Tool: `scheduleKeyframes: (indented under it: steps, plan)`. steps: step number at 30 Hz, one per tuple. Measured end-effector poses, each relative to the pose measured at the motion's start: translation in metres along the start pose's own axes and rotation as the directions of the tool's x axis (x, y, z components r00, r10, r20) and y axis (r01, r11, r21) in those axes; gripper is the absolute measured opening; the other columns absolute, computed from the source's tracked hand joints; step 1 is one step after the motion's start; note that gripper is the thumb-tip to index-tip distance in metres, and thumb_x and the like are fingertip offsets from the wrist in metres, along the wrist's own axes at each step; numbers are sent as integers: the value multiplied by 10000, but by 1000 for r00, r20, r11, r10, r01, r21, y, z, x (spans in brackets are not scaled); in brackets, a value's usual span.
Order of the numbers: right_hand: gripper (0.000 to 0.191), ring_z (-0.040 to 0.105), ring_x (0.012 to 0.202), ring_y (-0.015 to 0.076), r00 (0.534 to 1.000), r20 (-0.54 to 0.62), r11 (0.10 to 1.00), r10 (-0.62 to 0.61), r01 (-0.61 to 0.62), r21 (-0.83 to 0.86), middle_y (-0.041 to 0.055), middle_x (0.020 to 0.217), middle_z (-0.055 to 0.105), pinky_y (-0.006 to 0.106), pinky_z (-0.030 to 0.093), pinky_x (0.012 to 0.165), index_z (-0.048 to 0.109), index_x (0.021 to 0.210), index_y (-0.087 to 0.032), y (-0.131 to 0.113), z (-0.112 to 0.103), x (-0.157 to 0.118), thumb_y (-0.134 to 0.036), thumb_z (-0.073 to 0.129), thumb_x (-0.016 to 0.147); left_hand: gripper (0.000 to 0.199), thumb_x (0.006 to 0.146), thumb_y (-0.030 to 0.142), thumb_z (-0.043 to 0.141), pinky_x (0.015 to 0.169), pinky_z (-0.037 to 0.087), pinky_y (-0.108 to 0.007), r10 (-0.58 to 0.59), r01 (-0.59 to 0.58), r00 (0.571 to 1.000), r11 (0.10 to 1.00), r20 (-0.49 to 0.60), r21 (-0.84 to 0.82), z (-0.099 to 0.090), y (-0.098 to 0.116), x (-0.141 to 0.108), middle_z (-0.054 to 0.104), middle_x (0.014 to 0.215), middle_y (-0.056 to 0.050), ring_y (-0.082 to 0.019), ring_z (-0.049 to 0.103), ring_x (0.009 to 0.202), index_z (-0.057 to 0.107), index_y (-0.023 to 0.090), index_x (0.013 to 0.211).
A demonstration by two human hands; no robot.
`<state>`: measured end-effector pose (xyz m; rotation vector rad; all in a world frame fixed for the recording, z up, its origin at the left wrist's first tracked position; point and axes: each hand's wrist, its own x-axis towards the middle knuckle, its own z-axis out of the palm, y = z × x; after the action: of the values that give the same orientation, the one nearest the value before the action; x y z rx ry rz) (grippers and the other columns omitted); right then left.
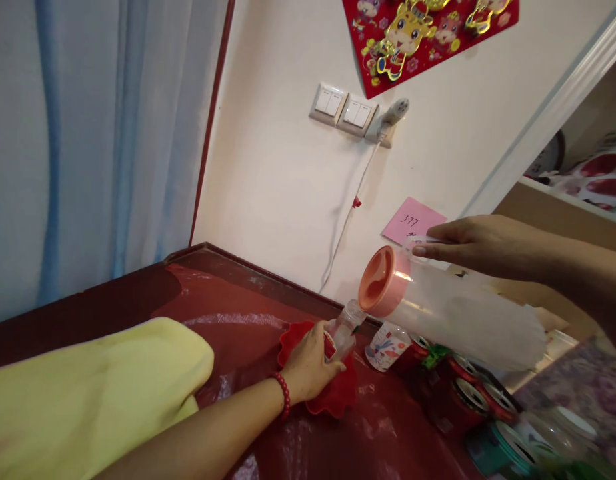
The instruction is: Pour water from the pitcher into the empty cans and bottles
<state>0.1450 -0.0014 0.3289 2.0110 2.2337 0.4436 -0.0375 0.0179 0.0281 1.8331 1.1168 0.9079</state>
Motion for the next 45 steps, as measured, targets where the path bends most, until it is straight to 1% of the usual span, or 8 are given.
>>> scheduleKeyframes:
  steps: [5,8,13,18,23,28,32,45]
  plan:
    - [686,585,695,233,999,20,999,33,-33,0,6,672,616,374,408,658,558,711,-260,-3,-1,-1,-899,311,750,659,726,260,726,989,429,-338,-3,3,1000,1000,-6,6,0,0,0,608,1306,-101,-268,569,1194,444,212,1320]
    - [710,587,708,242,999,23,1000,25,-25,-11,13,679,612,380,407,666,557,707,-257,-2,-2,-1,-911,282,739,656,732,258,725,981,437,-334,4,-4,1000,1000,-5,7,-1,0,-1,607,1304,-101,-266,569,1199,441,213,1321]
    - [690,600,721,250,999,14,999,36,-35,-30,6,692,626,381,415,672,583,741,-267,2,0,2,-900,310,743,643,736,273,726,1004,431,-353,5,-5,1000,1000,-6,8,0,0,-2,599,1306,-115,-277,545,1233,443,201,1309]
    - [695,604,723,246,999,16,999,37,-37,-22,-1,687,624,377,429,676,594,732,-271,0,-1,5,-908,316,727,608,738,274,718,981,447,-350,-3,4,1000,1000,-6,12,-1,-1,-2,618,1268,-96,-269,578,1180,452,217,1282]
    - [682,587,687,239,999,16,999,33,-33,-16,-4,651,599,373,428,656,594,708,-266,0,-2,5,-902,346,731,648,734,278,728,972,448,-356,0,0,1000,1000,-9,8,-1,-1,-2,614,1272,-113,-276,593,1148,444,197,1311]
    - [667,581,699,243,999,30,1000,17,-17,-9,11,679,609,376,412,661,593,728,-250,0,-2,5,-873,358,772,652,733,267,728,955,455,-332,16,-16,1000,1000,-14,-10,0,-4,-2,626,1260,-79,-256,610,1121,445,236,1320]
    - [676,565,684,244,999,26,1000,20,-20,-4,16,659,585,372,403,651,580,704,-245,-2,-1,5,-879,353,767,643,729,275,732,954,460,-344,25,-25,999,1000,-20,-13,1,-6,-1,623,1262,-85,-266,603,1130,453,227,1307]
    - [702,579,714,251,999,32,999,30,-29,-18,18,687,601,379,409,673,586,721,-245,-4,-2,10,-896,328,754,636,725,260,741,992,442,-348,46,-47,999,999,-24,-15,2,-7,0,624,1272,-88,-264,573,1190,457,219,1293]
